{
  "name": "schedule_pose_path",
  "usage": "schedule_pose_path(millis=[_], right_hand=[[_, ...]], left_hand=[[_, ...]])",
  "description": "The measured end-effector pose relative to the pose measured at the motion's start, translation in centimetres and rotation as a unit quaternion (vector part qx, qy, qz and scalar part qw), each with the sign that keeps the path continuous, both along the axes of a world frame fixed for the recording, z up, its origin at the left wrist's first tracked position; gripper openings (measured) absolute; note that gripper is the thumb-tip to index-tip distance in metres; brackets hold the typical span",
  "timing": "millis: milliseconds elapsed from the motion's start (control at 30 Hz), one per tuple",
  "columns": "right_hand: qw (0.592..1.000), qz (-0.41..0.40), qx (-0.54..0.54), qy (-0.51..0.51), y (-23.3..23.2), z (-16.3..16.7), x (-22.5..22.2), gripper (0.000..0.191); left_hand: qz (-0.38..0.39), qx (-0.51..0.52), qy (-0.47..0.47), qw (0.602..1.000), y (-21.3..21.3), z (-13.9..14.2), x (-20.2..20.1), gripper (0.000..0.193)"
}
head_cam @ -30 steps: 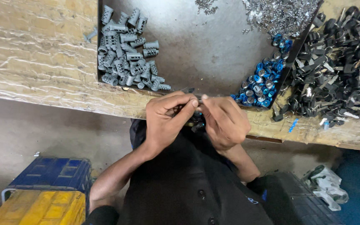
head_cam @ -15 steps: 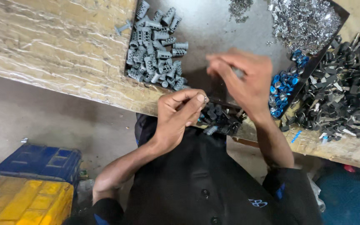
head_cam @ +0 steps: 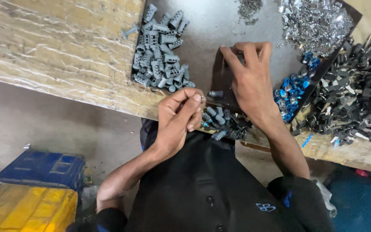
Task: The person sits at a workbench and assembles small hardware by hand, picking gray plastic wall anchors and blue metal screws from a tray and threading a screw into each anchor. Finished assemblies are set on the bench edge, forming a growing pile.
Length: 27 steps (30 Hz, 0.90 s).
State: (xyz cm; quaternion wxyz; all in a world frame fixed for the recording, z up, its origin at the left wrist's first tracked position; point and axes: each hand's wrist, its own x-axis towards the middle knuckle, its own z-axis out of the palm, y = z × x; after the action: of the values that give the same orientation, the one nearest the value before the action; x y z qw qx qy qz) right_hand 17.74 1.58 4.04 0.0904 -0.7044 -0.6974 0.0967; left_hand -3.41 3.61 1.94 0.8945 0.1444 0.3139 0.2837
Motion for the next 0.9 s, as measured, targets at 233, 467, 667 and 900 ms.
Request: schedule_pose_path(millis=[233, 467, 667, 900], right_hand=[[0.996, -0.079, -0.002, 0.037, -4.3, -0.1, 2.6, 0.05], [0.992, -0.114, 0.056, 0.022, -7.0, 1.0, 4.4, 0.036], [0.654, -0.257, 0.108, 0.703, -11.1, 0.5, 2.6, 0.026], [0.722, -0.207, 0.105, 0.652, -13.5, -1.7, 2.8, 0.019]], left_hand=[[-0.026, 0.001, -0.002, 1.0, -1.1, 0.2, 1.9, 0.017], [-0.042, -0.018, 0.01, 0.999, -3.0, 0.6, 4.1, 0.015], [-0.088, 0.019, -0.049, 0.995, -3.7, 1.7, 6.3, 0.018], [-0.186, -0.053, -0.057, 0.979, -2.4, 1.9, 7.4, 0.018]])
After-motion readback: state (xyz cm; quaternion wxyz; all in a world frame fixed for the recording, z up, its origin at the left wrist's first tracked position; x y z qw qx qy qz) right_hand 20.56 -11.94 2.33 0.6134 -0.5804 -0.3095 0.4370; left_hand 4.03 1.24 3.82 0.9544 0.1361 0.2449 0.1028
